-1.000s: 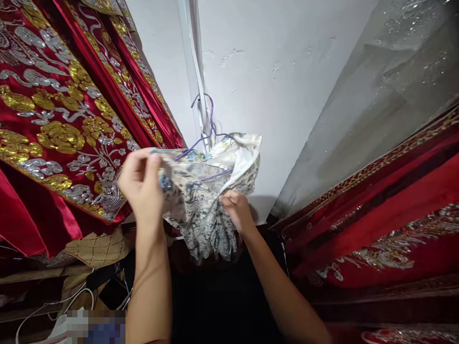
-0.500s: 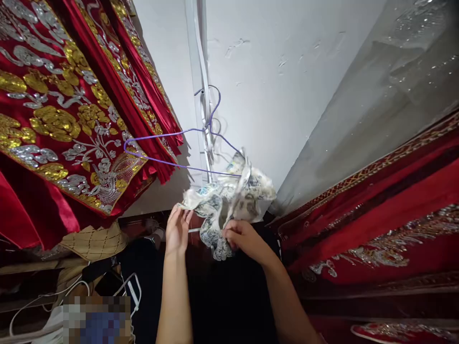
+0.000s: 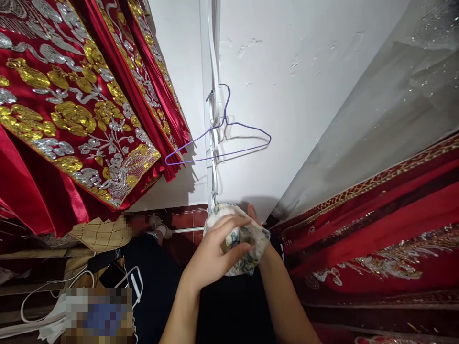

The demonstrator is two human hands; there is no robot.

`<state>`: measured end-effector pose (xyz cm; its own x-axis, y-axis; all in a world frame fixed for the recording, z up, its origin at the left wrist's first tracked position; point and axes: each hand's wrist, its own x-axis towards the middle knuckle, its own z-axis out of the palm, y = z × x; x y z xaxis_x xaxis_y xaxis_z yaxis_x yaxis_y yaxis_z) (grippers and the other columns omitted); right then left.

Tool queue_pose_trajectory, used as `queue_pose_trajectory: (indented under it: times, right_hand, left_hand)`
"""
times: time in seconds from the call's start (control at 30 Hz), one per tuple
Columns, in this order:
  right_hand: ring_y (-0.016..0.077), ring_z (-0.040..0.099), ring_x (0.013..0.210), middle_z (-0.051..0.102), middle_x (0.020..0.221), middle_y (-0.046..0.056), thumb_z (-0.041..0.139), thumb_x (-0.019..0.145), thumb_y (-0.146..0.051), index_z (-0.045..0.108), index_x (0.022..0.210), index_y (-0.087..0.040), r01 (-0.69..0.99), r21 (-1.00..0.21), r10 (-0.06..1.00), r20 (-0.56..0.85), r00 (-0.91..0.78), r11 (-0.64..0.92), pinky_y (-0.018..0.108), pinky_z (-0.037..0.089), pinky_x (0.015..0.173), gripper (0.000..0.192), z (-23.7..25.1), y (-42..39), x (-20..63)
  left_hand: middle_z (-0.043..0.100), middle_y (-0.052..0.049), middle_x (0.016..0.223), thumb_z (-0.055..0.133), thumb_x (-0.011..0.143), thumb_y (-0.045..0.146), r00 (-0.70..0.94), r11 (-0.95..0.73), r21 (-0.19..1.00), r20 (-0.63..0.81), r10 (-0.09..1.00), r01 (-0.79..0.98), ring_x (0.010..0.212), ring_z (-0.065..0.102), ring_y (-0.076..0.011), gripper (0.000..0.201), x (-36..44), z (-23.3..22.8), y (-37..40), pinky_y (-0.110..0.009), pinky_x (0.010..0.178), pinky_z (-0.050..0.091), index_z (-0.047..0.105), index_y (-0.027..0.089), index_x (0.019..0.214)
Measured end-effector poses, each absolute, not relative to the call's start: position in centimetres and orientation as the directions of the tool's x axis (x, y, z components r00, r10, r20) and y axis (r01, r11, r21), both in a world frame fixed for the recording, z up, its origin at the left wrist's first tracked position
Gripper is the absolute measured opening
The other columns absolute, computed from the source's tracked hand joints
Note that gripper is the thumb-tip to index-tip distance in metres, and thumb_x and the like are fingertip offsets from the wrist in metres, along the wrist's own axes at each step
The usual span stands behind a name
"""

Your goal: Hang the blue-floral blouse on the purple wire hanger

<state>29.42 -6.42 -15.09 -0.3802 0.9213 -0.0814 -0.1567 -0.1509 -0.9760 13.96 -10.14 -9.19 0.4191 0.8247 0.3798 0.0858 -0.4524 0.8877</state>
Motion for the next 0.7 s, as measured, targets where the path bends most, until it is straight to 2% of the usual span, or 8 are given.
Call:
queue_pose_trajectory:
  times: [0.07,0.13,0.27,0.33,0.43,0.5,0.6,0.7]
  right_hand:
    - [0.0234,0.064,0.075,0.066,0.075,0.005,0.057,0.083,-0.073,0.07,0.083,-0.023,-0.23,-0.935,0.888,-0.152,-0.434,-0.272,0.033,0.051,0.068,0.052,-13.8,-6.5,29.3]
    - [0.0187,0.06,0.07,0.064,0.071,0.002,0.073,0.078,-0.055,0.069,0.078,-0.02,-0.17,-0.944,0.842,-0.158,-0.516,-0.282,0.029,0.049,0.068,0.035,-12.4,-6.5,29.4]
    - [0.0134,0.054,0.063,0.063,0.069,-0.001,0.074,0.074,-0.029,0.07,0.074,-0.016,0.131,-0.991,0.717,-0.094,-0.691,-0.004,0.025,0.042,0.062,0.014,-9.9,-5.1,30.7]
    - [0.0149,0.057,0.065,0.068,0.073,0.001,0.069,0.075,-0.025,0.074,0.075,-0.016,0.241,-0.961,0.794,-0.04,-0.607,0.135,0.025,0.043,0.061,0.01,-9.2,-3.5,31.3]
    - [0.0193,0.064,0.079,0.074,0.088,0.004,0.063,0.074,-0.021,0.079,0.085,-0.018,0.363,-0.903,0.959,0.145,-0.242,0.229,0.027,0.047,0.067,0.02,-8.8,-0.5,31.0]
    - [0.0192,0.064,0.082,0.074,0.093,0.003,0.062,0.074,-0.02,0.079,0.107,-0.021,0.409,-0.86,0.951,0.302,-0.071,0.304,0.027,0.048,0.072,0.037,-8.9,1.4,29.9]
    - [0.0153,0.056,0.064,0.07,0.083,-0.001,0.057,0.079,-0.021,0.058,0.145,-0.027,0.459,-0.78,0.881,0.473,-0.012,0.425,0.027,0.046,0.068,0.066,-9.1,3.8,28.0]
    - [0.0153,0.053,0.058,0.072,0.084,-0.001,0.053,0.084,-0.021,0.046,0.155,-0.031,0.528,-0.721,0.857,0.515,-0.024,0.449,0.029,0.046,0.068,0.072,-9.3,6.1,27.5]
  left_hand:
    - [0.058,-0.008,0.141,0.064,0.096,0.031,0.313,-0.477,0.855,0.404,0.859,0.205,0.135,0.05,-0.0258,0.041,12.6,-9.5,-9.5,-0.04,0.115,0.037,0.06,0.031,0.137]
    - [0.058,-0.009,0.141,0.066,0.094,0.037,0.302,-0.437,0.857,0.355,0.885,0.273,0.133,0.05,-0.027,0.045,11.1,-10.5,-8.6,-0.039,0.112,0.039,0.058,0.029,0.138]
    - [0.067,-0.006,0.093,0.056,0.096,0.054,0.594,-0.262,0.899,0.003,0.805,0.351,0.088,0.06,-0.0213,0.041,8.2,-12.8,-7.2,-0.029,0.079,0.048,0.068,0.015,0.098]
    - [0.062,-0.002,0.08,0.051,0.096,0.056,0.608,-0.25,0.855,-0.093,0.789,0.455,0.076,0.054,-0.0169,0.046,6.7,-13.0,-7.0,-0.026,0.069,0.043,0.065,0.014,0.084]
    - [0.063,0.001,0.081,0.052,0.095,0.052,0.482,-0.263,0.753,-0.081,0.873,0.603,0.075,0.052,-0.0167,0.038,4.7,-11.1,-7.4,-0.025,0.069,0.041,0.067,0.017,0.091]
    - [0.066,0.0,0.083,0.052,0.094,0.049,0.439,-0.291,0.697,-0.038,0.898,0.655,0.078,0.056,-0.0193,0.034,3.8,-8.9,-7.9,-0.026,0.073,0.042,0.069,0.019,0.097]
    - [0.069,-0.002,0.086,0.055,0.093,0.047,0.426,-0.361,0.587,0.029,0.904,0.725,0.083,0.06,-0.0231,0.029,3.1,-6.3,-8.7,-0.028,0.077,0.042,0.07,0.024,0.1]
    - [0.068,-0.003,0.079,0.057,0.092,0.044,0.424,-0.379,0.476,0.014,0.906,0.794,0.073,0.059,-0.0226,0.023,2.4,-5.5,-8.8,-0.029,0.069,0.039,0.069,0.025,0.092]
